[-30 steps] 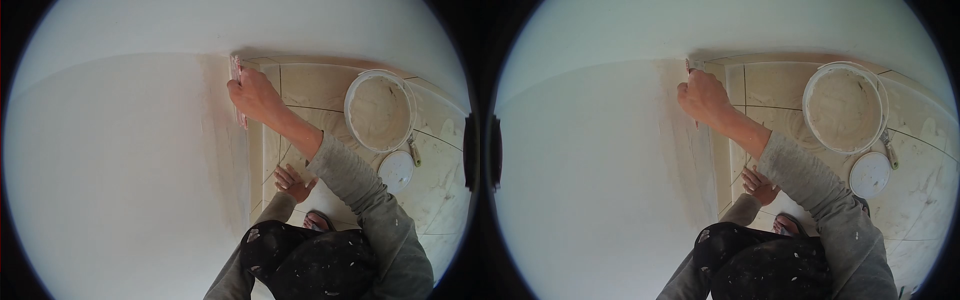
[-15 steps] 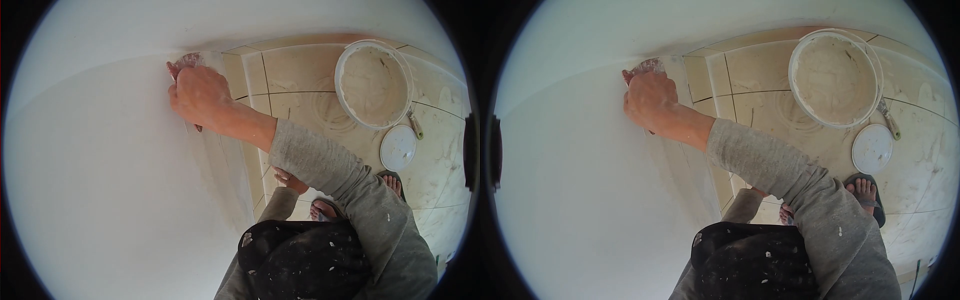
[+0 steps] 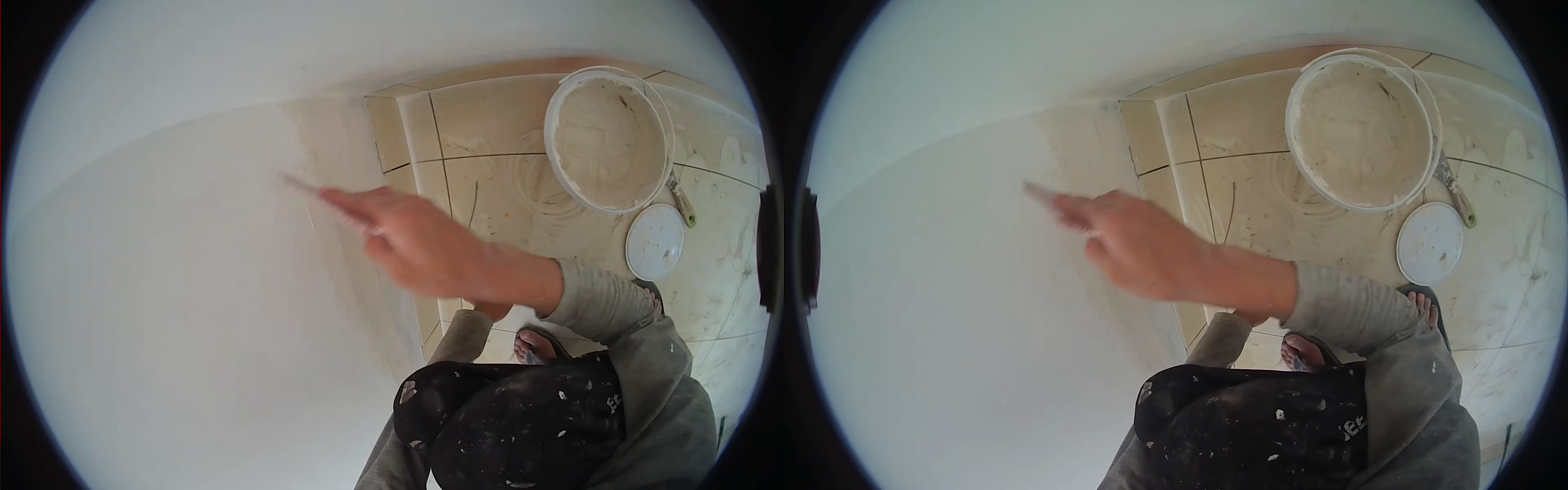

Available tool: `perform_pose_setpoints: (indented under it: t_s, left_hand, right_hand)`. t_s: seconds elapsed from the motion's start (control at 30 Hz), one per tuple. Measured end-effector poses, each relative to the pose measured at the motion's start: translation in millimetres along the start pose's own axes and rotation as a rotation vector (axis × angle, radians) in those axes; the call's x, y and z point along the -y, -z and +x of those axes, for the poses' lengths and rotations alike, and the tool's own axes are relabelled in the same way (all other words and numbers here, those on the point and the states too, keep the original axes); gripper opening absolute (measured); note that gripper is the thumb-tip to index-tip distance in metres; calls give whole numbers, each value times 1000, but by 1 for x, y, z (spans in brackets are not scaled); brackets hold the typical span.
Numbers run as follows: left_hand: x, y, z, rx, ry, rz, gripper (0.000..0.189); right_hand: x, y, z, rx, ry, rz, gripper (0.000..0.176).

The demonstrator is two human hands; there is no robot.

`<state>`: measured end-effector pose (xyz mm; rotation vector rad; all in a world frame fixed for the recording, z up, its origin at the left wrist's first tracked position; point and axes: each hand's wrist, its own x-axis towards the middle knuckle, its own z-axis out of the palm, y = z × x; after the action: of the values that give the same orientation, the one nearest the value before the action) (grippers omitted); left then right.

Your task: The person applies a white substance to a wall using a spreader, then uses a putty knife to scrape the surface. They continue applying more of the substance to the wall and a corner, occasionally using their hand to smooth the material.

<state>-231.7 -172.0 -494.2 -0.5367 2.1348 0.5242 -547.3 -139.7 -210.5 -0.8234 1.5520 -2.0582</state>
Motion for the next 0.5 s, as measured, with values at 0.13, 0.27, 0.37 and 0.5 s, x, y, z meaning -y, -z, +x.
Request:
perform_pose_setpoints:
  t_s: [0.13,0.27,0.37,0.5]
  left_hand:
    - [-48,82,-36,-35,160,8,113]
    - [-84,109,-46,69,240,-147,137]
    - [-84,107,-45,68,251,-126,135]
    - [-83,107,-45,87,246,-139,135]
  right_hand:
    - [-65,28,-1,-165,121,-86,42]
    - [-97,47,30,-189,155,-67,39]
    - [-102,48,45,-211,220,-112,38]
    - [-104,46,55,-151,197,-110,38]
